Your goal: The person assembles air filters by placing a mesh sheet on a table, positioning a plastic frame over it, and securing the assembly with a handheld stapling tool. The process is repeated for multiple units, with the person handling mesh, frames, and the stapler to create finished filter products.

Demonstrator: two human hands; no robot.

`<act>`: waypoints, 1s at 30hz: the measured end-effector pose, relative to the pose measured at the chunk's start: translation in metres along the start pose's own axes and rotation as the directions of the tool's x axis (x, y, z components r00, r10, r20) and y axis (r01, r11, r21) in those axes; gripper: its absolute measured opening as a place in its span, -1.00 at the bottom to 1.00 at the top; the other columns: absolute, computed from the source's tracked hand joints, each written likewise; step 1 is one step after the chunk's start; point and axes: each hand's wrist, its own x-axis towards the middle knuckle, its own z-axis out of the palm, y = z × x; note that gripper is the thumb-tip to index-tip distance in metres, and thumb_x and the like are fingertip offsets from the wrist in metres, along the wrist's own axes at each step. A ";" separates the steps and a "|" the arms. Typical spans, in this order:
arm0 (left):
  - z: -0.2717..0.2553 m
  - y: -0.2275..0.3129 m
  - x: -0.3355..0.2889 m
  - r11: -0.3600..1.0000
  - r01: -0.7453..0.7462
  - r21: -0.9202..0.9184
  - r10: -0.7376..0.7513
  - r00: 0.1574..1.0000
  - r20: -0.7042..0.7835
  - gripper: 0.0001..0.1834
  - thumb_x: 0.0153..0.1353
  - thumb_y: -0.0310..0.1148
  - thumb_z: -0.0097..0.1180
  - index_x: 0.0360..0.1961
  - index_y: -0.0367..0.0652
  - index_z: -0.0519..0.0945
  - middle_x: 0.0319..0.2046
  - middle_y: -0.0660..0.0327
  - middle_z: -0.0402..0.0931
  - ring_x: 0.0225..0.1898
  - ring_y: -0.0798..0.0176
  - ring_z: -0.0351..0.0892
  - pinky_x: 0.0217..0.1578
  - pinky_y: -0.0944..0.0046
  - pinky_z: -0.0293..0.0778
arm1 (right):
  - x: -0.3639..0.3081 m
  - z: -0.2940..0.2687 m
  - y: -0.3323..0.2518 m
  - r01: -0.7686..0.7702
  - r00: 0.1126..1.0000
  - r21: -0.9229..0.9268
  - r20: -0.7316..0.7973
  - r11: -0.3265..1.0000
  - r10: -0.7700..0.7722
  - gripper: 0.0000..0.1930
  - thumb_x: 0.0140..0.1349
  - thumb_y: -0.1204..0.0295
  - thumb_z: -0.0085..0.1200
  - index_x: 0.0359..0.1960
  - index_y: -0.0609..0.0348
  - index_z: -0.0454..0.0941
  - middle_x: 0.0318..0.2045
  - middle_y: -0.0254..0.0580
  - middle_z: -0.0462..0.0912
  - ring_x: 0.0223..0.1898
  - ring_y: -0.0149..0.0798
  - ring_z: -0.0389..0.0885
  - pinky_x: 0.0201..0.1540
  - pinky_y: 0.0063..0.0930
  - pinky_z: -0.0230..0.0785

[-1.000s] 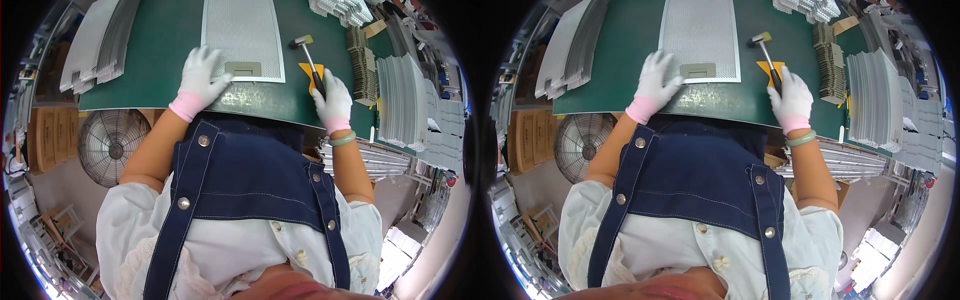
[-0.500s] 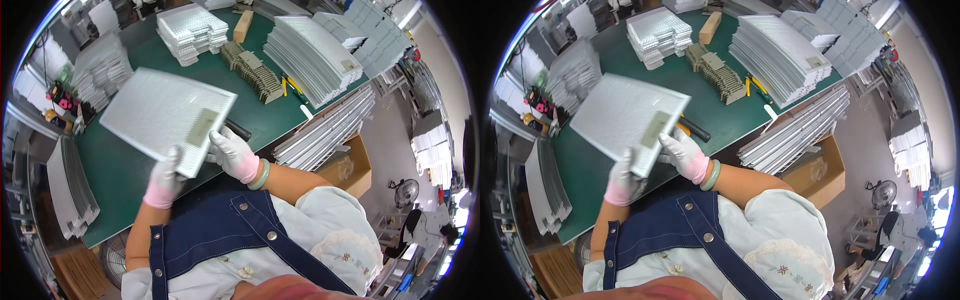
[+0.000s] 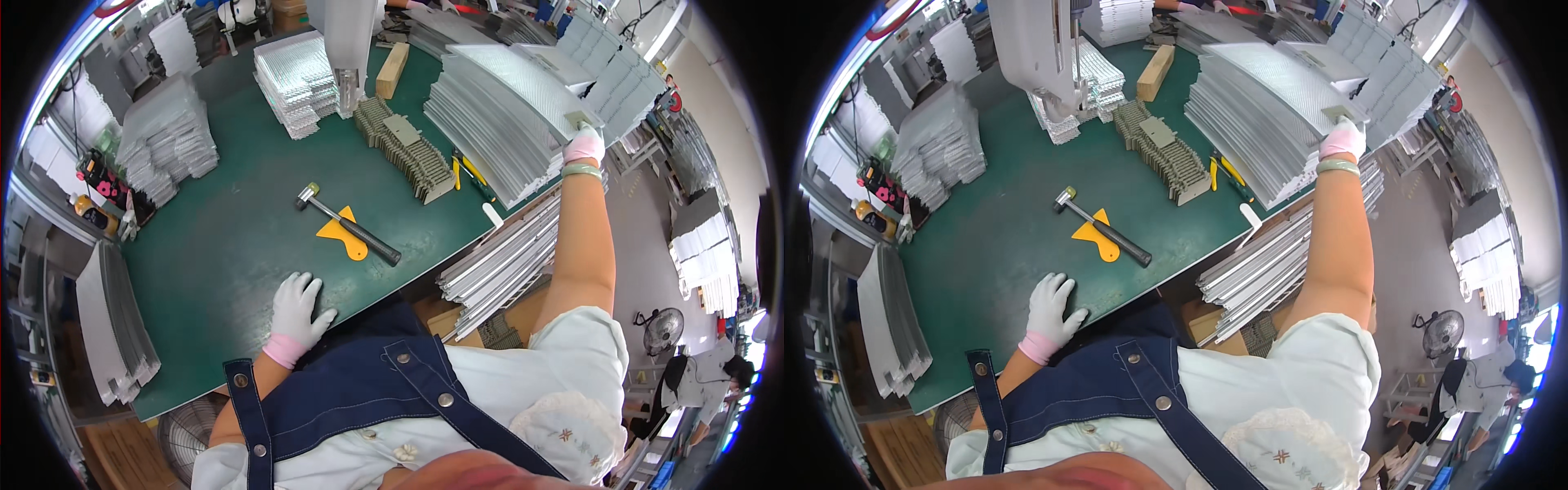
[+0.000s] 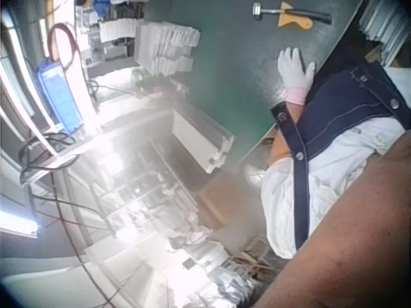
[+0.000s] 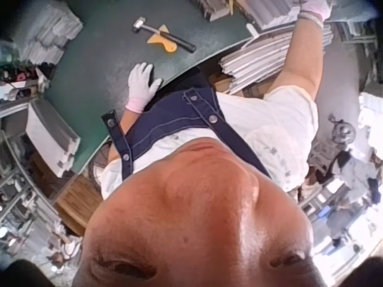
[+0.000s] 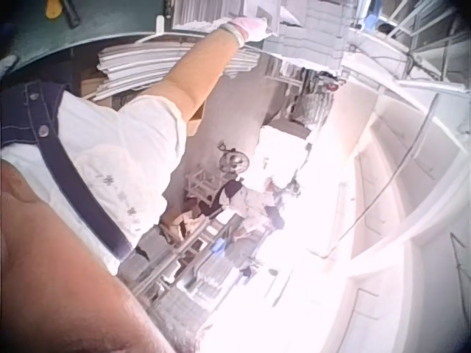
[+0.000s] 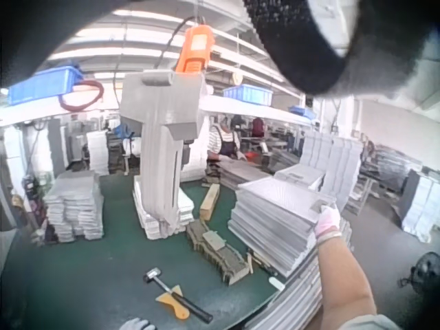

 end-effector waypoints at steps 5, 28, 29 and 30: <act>-0.006 0.002 0.001 0.999 0.031 -0.017 -0.030 0.999 0.015 -0.36 -0.04 -0.13 0.31 0.04 -0.27 0.49 0.07 -0.13 0.41 0.17 -0.29 0.32 0.21 -0.16 0.24 | 0.008 0.020 0.024 -0.047 0.999 -0.185 0.003 0.982 0.048 -0.71 0.21 0.37 0.01 -0.10 0.22 0.62 -0.13 0.01 0.68 -0.07 -0.03 0.64 -0.01 -0.30 0.43; -0.345 -0.219 -0.288 0.098 0.994 0.045 -0.972 0.105 -0.208 -0.21 0.16 0.14 0.12 0.31 -0.14 0.39 0.05 0.07 0.60 0.14 0.02 0.52 0.19 0.14 0.35 | -0.424 0.051 -0.170 0.636 0.178 0.675 0.343 0.374 -0.922 -0.63 0.08 0.41 0.15 -0.03 0.13 0.50 0.05 0.03 0.49 0.21 0.21 0.34 0.32 0.28 -0.02; -0.347 -0.236 -0.321 0.139 0.983 0.120 -0.964 0.162 -0.209 -0.24 0.14 0.16 0.14 0.25 -0.12 0.46 0.09 0.07 0.57 0.15 -0.03 0.51 0.21 0.13 0.34 | -0.436 0.059 -0.181 0.617 0.156 0.704 0.330 0.353 -0.931 -0.64 0.08 0.39 0.15 -0.04 0.14 0.51 0.03 0.03 0.51 0.19 0.21 0.35 0.30 0.27 0.00; -0.335 -0.247 -0.322 0.129 0.980 0.150 -0.936 0.170 -0.309 -0.27 0.13 0.15 0.15 0.21 -0.13 0.50 0.11 0.06 0.55 0.15 -0.02 0.51 0.21 0.12 0.35 | -0.440 0.064 -0.184 0.648 0.136 0.664 0.380 0.372 -0.915 -0.64 0.08 0.37 0.15 -0.06 0.17 0.52 0.01 0.08 0.51 0.16 0.23 0.38 0.29 0.27 0.01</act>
